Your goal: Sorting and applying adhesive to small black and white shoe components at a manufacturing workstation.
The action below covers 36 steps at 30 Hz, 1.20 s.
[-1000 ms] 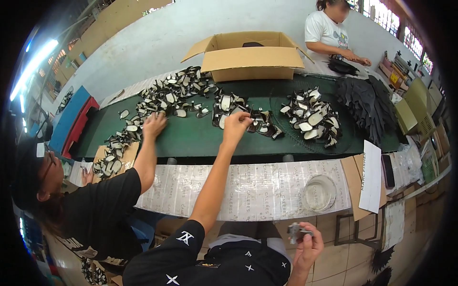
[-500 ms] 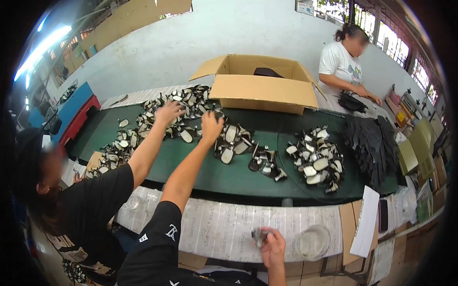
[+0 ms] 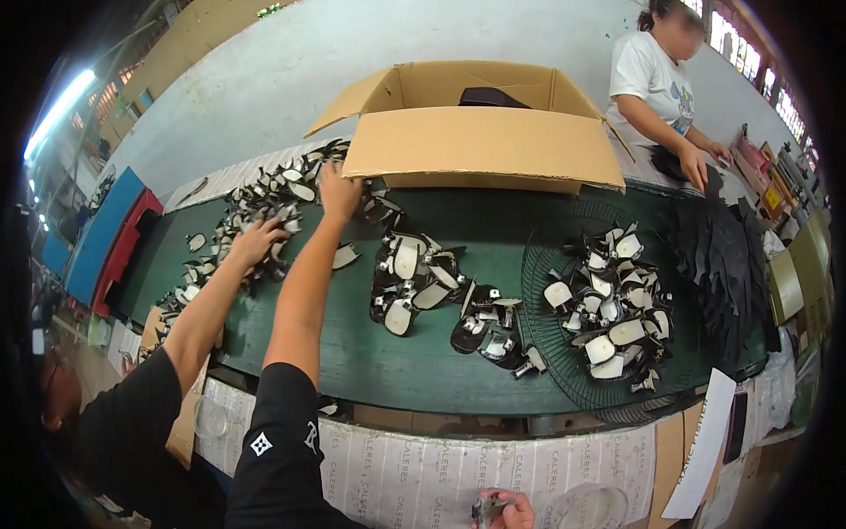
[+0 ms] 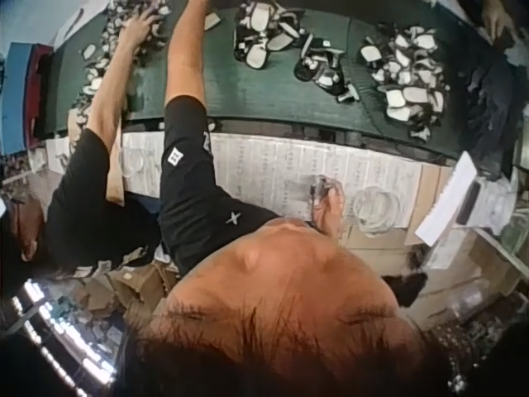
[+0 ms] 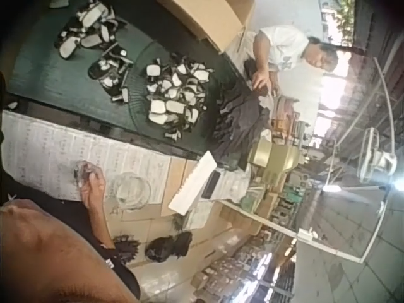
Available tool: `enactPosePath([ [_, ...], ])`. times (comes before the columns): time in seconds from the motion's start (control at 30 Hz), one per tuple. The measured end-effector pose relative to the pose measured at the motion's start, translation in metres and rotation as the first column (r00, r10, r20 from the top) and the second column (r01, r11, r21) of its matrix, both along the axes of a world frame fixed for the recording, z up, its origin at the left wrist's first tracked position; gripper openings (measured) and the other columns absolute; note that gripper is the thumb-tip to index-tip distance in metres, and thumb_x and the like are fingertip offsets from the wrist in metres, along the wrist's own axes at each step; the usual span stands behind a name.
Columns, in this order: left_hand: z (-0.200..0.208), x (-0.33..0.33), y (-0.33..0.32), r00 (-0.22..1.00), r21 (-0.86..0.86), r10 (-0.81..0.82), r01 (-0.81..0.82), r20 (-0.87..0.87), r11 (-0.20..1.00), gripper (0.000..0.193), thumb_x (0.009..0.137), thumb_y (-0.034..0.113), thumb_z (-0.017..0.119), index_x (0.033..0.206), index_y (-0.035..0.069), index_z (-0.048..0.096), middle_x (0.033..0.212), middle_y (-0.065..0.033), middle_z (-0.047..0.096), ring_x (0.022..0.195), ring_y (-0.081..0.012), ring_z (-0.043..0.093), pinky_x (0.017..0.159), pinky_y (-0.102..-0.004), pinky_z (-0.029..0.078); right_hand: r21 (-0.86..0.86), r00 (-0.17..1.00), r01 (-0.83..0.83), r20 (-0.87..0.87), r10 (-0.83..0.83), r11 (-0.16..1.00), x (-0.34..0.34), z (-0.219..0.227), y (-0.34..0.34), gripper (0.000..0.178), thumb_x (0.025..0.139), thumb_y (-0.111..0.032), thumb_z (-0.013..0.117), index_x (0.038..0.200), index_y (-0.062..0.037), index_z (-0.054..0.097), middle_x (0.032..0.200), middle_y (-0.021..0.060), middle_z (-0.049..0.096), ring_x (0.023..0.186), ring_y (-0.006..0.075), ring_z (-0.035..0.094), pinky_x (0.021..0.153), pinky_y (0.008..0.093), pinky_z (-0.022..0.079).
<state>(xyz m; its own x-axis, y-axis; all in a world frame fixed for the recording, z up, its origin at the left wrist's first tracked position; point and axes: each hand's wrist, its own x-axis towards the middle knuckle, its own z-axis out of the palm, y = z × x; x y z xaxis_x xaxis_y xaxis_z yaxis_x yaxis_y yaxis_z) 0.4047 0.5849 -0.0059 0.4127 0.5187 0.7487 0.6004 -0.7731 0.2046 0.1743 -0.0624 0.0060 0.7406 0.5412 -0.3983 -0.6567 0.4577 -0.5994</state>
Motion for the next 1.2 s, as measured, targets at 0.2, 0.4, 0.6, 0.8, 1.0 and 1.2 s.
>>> enactPosePath([
  [0.2, 0.004, -0.007, 0.063, 0.993, -0.203, 0.121, -0.115, 0.016, 0.972, 0.070, 0.079, 0.051, 0.058, 0.133, 0.008, 0.049, 0.141, -0.0265, 0.036, 0.132, -0.0456, 0.029, 0.107, -0.0525, 0.028, 0.011, 0.997, 0.050, -0.065, -0.049, 0.999, -0.005, -0.021, -0.021, 0.031, 0.094, -0.032, 0.055, 0.115, -0.0091, 0.054, 0.104, 0.0059, 0.060, 0.076, 0.0122, 0.054, 0.060, 0.0287, 0.047],
  [0.4, -0.002, 0.018, 0.102, 0.999, -0.373, 0.033, -0.040, -0.024, 0.927, 0.080, 0.079, 0.062, 0.057, 0.141, 0.013, 0.041, 0.150, -0.0224, 0.024, 0.138, -0.0454, 0.016, 0.112, -0.0510, 0.020, -0.233, 0.996, 0.027, -0.079, -0.047, 0.972, 0.005, -0.003, -0.014, 0.031, 0.096, -0.044, 0.048, 0.117, -0.0201, 0.050, 0.103, 0.0023, 0.054, 0.072, 0.0142, 0.049, 0.060, 0.0328, 0.046],
  [0.6, 0.001, 0.034, 0.114, 0.964, -0.482, 0.039, -0.167, -0.264, 0.860, 0.066, 0.079, 0.072, 0.046, 0.133, 0.034, 0.051, 0.153, -0.0140, 0.023, 0.142, -0.0385, 0.013, 0.110, -0.0617, 0.011, 0.255, 0.933, 0.221, -0.337, -0.128, 0.941, -0.011, -0.040, -0.034, 0.028, 0.089, -0.020, 0.064, 0.114, -0.0148, 0.052, 0.120, 0.0067, 0.059, 0.106, 0.0182, 0.062, 0.062, 0.0224, 0.056],
  [0.8, 0.014, 0.040, 0.074, 0.903, -0.509, -0.105, -0.137, -0.418, 0.850, 0.059, 0.082, 0.067, 0.043, 0.126, 0.030, 0.060, 0.145, -0.0100, 0.040, 0.132, -0.0386, 0.035, 0.107, -0.0603, 0.020, 0.389, 0.927, 0.275, -0.351, -0.134, 0.879, 0.011, -0.016, -0.017, 0.029, 0.088, -0.020, 0.067, 0.114, -0.0138, 0.054, 0.117, 0.0056, 0.059, 0.089, 0.0142, 0.061, 0.058, 0.0219, 0.053],
  [1.0, 0.012, 0.019, 0.041, 0.875, -0.498, -0.176, -0.083, -0.451, 0.863, 0.070, 0.082, 0.064, 0.042, 0.113, 0.007, 0.067, 0.122, -0.0177, 0.060, 0.126, -0.0362, 0.043, 0.099, -0.0600, 0.032, 0.046, 0.951, 0.203, -0.249, -0.185, 0.978, -0.002, -0.037, -0.030, 0.029, 0.091, -0.023, 0.062, 0.117, -0.0139, 0.054, 0.112, 0.0043, 0.060, 0.083, 0.0132, 0.058, 0.064, 0.0218, 0.050],
  [1.2, 0.050, -0.009, 0.015, 0.683, -0.709, -0.475, -0.090, -0.555, 0.700, 0.057, 0.083, 0.059, 0.043, 0.103, 0.013, 0.071, 0.118, -0.0082, 0.063, 0.119, -0.0308, 0.049, 0.093, -0.0537, 0.038, -0.239, 0.948, -0.004, -0.309, -0.072, 0.971, 0.014, -0.050, -0.029, 0.047, 0.091, -0.057, 0.044, 0.126, -0.0260, 0.050, 0.084, -0.0040, 0.053, 0.072, 0.0114, 0.050, 0.064, 0.0273, 0.047],
])
